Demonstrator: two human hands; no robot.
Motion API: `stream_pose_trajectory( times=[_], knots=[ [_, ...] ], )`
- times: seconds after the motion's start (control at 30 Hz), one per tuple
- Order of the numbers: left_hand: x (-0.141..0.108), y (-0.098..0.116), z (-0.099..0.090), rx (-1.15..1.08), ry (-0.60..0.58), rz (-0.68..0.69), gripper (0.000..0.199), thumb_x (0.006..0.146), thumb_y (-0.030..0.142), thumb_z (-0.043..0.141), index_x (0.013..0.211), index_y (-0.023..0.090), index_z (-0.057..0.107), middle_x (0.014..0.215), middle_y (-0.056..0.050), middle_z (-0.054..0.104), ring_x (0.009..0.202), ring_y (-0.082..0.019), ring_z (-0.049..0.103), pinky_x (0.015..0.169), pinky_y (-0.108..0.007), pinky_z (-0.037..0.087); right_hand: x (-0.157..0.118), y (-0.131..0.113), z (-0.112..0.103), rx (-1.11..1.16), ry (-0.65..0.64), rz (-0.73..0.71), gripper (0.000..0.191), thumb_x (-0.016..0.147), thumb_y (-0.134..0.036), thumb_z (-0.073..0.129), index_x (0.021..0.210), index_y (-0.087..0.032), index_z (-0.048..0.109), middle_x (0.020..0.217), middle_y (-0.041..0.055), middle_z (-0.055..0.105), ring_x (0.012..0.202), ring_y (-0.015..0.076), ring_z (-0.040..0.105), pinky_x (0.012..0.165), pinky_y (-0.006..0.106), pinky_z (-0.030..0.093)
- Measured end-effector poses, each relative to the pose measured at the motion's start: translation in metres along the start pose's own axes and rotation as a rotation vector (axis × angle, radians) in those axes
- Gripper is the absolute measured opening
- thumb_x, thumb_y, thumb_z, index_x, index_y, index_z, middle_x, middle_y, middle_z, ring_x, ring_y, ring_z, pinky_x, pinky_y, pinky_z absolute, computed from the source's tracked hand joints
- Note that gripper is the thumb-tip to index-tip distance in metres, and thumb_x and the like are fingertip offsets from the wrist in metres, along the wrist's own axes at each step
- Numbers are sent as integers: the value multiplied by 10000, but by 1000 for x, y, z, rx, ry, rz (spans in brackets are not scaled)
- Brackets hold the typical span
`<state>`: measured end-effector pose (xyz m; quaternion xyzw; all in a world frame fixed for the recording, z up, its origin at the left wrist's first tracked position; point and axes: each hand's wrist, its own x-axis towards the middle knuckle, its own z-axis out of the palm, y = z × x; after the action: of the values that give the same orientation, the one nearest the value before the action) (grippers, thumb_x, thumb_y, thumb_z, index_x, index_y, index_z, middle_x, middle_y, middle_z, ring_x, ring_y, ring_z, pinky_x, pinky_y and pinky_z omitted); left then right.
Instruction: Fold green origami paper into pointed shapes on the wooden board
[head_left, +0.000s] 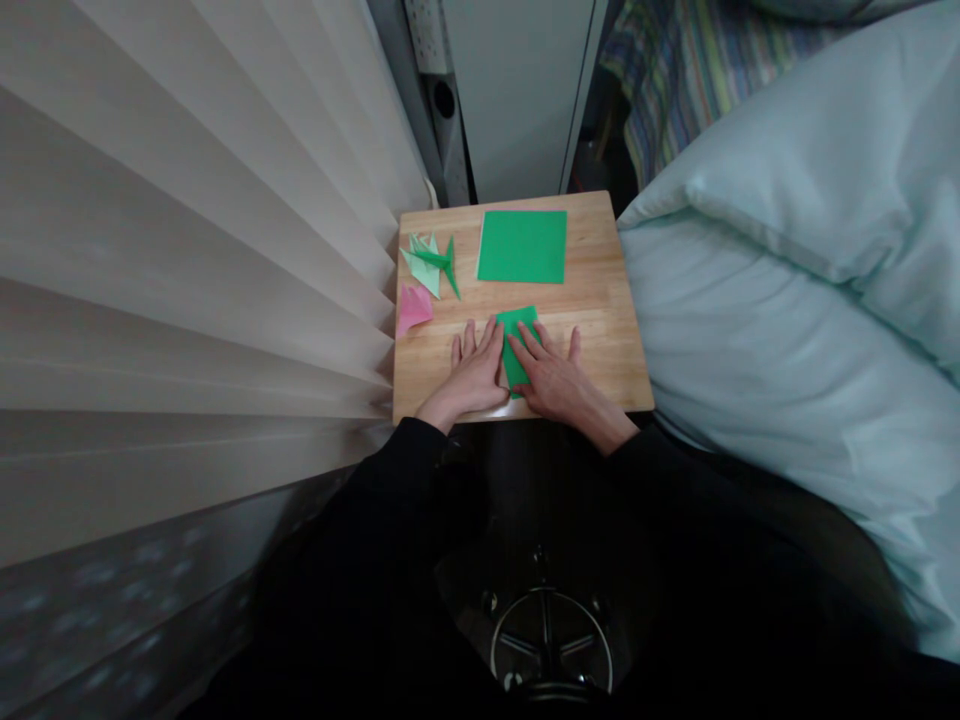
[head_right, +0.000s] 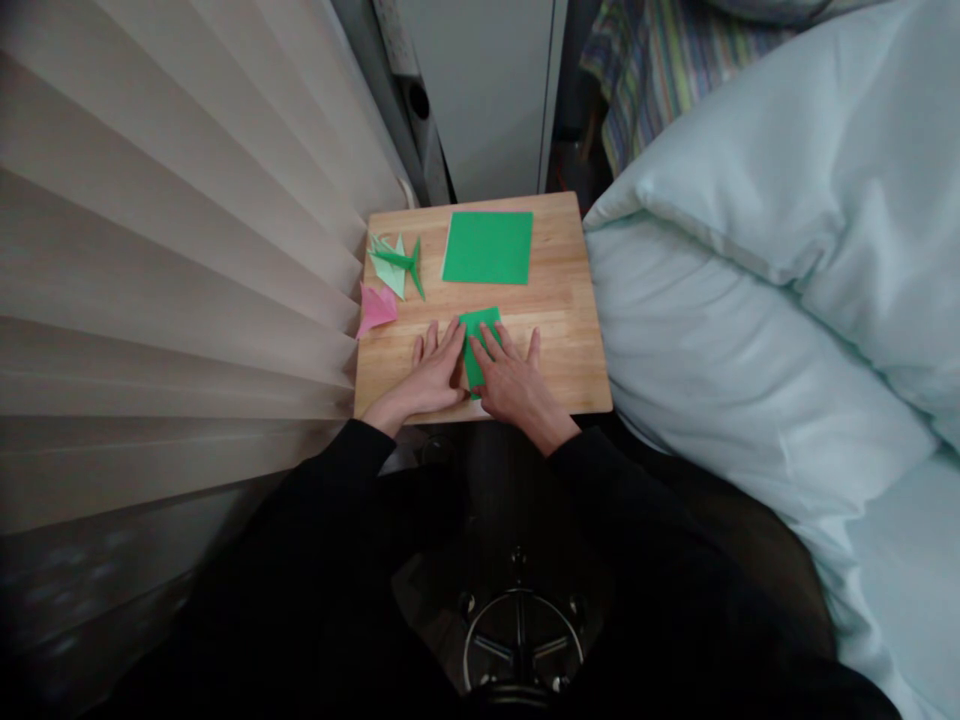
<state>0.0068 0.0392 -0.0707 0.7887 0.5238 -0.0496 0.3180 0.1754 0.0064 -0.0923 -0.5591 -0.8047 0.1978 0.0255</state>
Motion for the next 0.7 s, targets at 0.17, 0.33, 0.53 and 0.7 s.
stream_pose_trajectory(
  times=[0.17, 0.33, 0.53, 0.7],
  knots=[
    [1, -4, 3, -17, 19, 16, 1148, 718, 174, 670, 1670, 172, 30, 1762, -161, -11, 1594, -431, -139, 1276, -637, -18, 0, 0, 0, 3, -6, -4, 742, 942, -257, 532, 1638, -171, 290, 1741, 134, 193, 1615, 374, 122, 1169, 831, -23],
    [0, -4, 2, -23, 14, 17, 1156, 734, 175, 684, 1673, 202, 12, 1765, -145, -28, 1593, -425, -153, 1275, -640, -16, 0, 0, 0, -13, -7, -6, 730, 952, -265, 527, 1634, -157, 290, 1741, 130, 190, 1618, 361, 116, 1163, 840, -28],
    [-1, -2, 2, -11, 18, 17, 1133, 742, 167, 680, 1672, 179, 33, 1762, -160, -18, 1594, -430, -145, 1275, -642, -16, -1, -2, -1, -15, 4, -10, 703, 971, -280, 518, 1632, -168, 305, 1737, 140, 209, 1613, 390, 115, 1154, 848, -32],
    [0, -6, 4, -24, 28, 32, 1134, 747, 176, 684, 1673, 222, 30, 1765, -141, -28, 1595, -420, -152, 1272, -655, -12, -2, -4, -1, -15, 9, -2, 692, 975, -268, 495, 1634, -175, 306, 1737, 137, 216, 1612, 397, 114, 1161, 841, -28]
  ],
)
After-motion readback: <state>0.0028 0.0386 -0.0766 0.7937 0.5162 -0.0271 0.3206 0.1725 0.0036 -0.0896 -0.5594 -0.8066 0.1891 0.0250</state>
